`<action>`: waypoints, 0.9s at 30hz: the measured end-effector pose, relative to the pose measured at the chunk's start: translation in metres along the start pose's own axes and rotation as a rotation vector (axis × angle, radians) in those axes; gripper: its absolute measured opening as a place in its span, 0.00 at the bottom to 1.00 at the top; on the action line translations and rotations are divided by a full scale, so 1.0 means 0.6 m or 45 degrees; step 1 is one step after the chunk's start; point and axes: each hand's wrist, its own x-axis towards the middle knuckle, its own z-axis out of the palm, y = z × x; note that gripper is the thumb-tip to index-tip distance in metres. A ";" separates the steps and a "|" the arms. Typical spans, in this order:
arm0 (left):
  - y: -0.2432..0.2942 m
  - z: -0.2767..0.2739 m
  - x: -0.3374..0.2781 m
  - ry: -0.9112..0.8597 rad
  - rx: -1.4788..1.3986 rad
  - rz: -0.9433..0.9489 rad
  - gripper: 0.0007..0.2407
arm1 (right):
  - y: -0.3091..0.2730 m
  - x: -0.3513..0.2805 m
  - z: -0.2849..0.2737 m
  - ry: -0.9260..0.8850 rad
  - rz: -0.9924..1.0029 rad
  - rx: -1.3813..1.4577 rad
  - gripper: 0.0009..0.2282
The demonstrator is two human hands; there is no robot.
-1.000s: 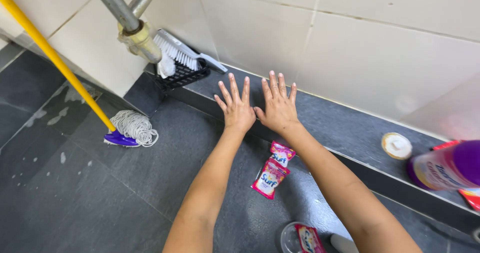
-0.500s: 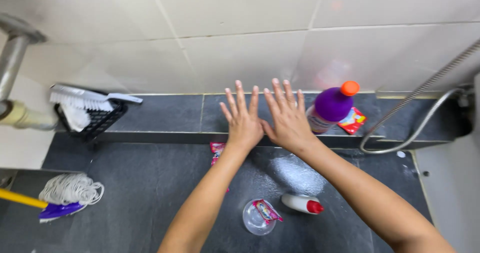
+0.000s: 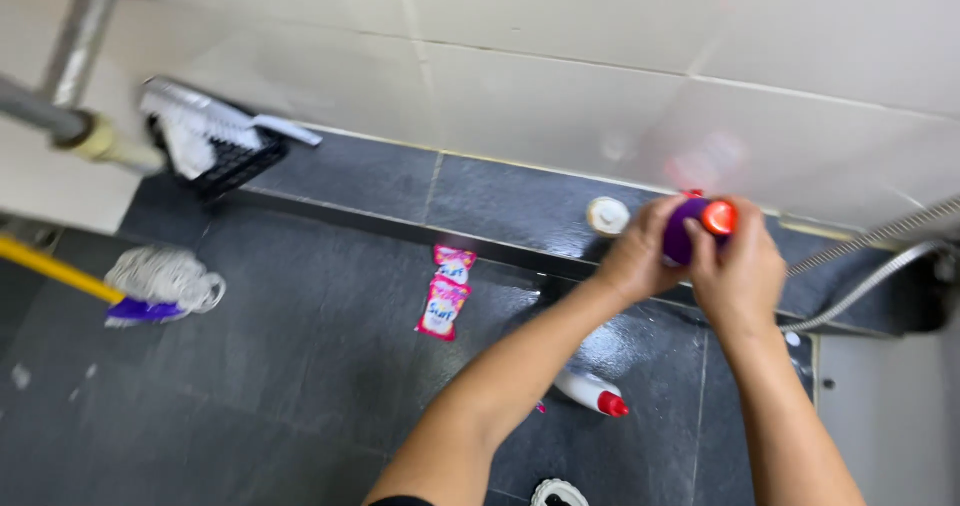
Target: The person organizes cleaning supplies on a bathroom ledge, then wets a pink cloth under the sink faucet. They proceed to wipe the sink basin and faucet with the cloth, rinsing and wringing it out multiple times to clean the surfaces.
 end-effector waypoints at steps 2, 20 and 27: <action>0.059 -0.047 0.011 0.113 -0.026 0.124 0.41 | -0.050 0.008 -0.035 0.006 -0.072 0.014 0.15; -0.102 -0.716 -0.068 0.800 0.708 -0.370 0.40 | -0.501 0.069 0.373 -0.528 -0.238 0.942 0.35; -0.284 -0.810 -0.079 0.944 0.790 -0.437 0.44 | -0.571 0.039 0.557 -0.723 -0.245 0.956 0.31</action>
